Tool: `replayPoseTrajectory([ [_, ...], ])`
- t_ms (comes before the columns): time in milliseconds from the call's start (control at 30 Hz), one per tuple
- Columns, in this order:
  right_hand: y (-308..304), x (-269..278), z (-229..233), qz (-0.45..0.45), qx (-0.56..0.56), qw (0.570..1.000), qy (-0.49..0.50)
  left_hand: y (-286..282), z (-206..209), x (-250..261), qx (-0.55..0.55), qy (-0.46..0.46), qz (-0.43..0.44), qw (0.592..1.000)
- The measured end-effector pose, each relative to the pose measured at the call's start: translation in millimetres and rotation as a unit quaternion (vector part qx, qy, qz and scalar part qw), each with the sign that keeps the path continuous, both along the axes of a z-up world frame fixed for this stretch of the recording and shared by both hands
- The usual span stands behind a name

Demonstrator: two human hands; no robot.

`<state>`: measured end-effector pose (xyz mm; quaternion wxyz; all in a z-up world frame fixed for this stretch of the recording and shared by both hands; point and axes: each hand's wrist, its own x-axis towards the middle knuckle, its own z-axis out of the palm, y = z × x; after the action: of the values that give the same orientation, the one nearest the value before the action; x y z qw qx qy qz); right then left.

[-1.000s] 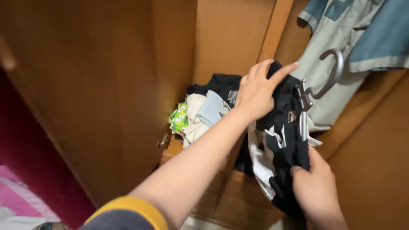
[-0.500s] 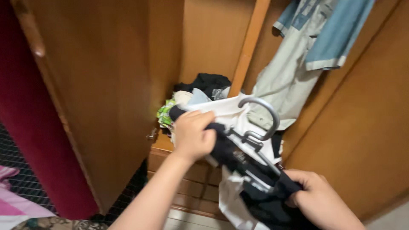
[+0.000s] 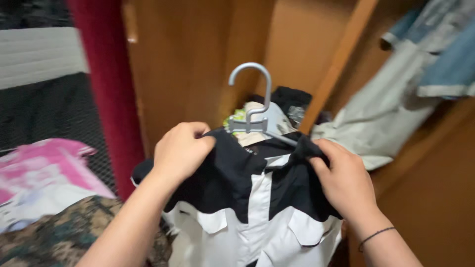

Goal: The person removes several shirts from a wooden wardrobe, one at a time, and places them on a bed. The shirts include a light blue button-up, a gray button-up, a patterned shirt, a white and black shirt, and a denim shirt. Each shirt is taken off a hanger and laid on the bed.

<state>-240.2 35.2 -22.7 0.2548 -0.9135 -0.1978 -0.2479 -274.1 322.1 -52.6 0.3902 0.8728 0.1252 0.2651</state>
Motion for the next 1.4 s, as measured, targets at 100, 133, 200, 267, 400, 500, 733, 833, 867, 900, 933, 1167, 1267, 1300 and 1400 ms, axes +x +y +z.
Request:
replayPoseTrajectory([
  [100,20.1,11.1,-4.6,0.03,0.018,0.999,0.014,20.4,4.8,-15.3,-0.002,0.003,-0.097,0.995],
  [133,26.1,14.3,-7.8,0.039,0.018,0.999,0.029,23.3,3.7,-19.6,0.013,-0.02,-0.118,0.993],
  [200,36.9,19.9,-13.4,0.061,0.03,0.997,0.044,30.2,3.3,-27.1,0.013,-0.048,-0.149,0.988],
  [267,49.0,26.5,-19.6,0.093,0.052,0.993,0.046,37.8,0.8,-35.4,-0.024,-0.06,-0.164,0.984],
  [400,75.1,33.4,-33.4,0.113,0.053,0.991,0.051,58.8,5.3,-53.6,-0.007,-0.065,-0.042,0.997],
  [500,93.3,38.1,-35.4,0.171,0.048,0.984,0.006,68.4,3.7,-75.4,0.018,-0.047,0.053,0.997],
  [733,130.1,26.6,-35.1,0.252,0.056,0.966,0.022,78.1,-4.1,-123.6,0.002,0.012,0.153,0.988],
  [833,148.5,14.9,-39.3,0.278,0.049,0.958,0.048,85.2,-14.3,-148.9,-0.003,-0.003,0.172,0.985],
  [867,154.6,10.8,-40.7,0.289,0.047,0.955,0.054,87.7,-17.9,-157.6,-0.001,-0.015,0.175,0.984],
  [900,162.0,5.9,-42.3,0.301,0.048,0.951,0.055,90.6,-20.2,-167.3,-0.001,-0.013,0.188,0.982],
  [933,169.9,0.5,-44.0,0.314,0.049,0.946,0.055,93.4,-22.0,-177.5,0.0,-0.011,0.201,0.98],
  [1167,230.6,-30.1,-45.7,0.371,0.06,0.922,0.092,125.7,-23.0,-227.3,0.07,-0.102,0.304,0.945],
  [1267,259.9,-46.6,-47.5,0.402,0.062,0.909,0.089,139.0,-24.3,-249.6,0.032,-0.12,0.33,0.936],
  [1300,268.8,-52.3,-49.6,0.407,0.058,0.908,0.08,143.4,-24.8,-258.1,0.039,-0.119,0.338,0.933],
  [1400,294.7,-70.7,-57.0,0.414,0.04,0.907,0.071,152.6,-32.2,-288.8,0.038,-0.102,0.367,0.924],
])
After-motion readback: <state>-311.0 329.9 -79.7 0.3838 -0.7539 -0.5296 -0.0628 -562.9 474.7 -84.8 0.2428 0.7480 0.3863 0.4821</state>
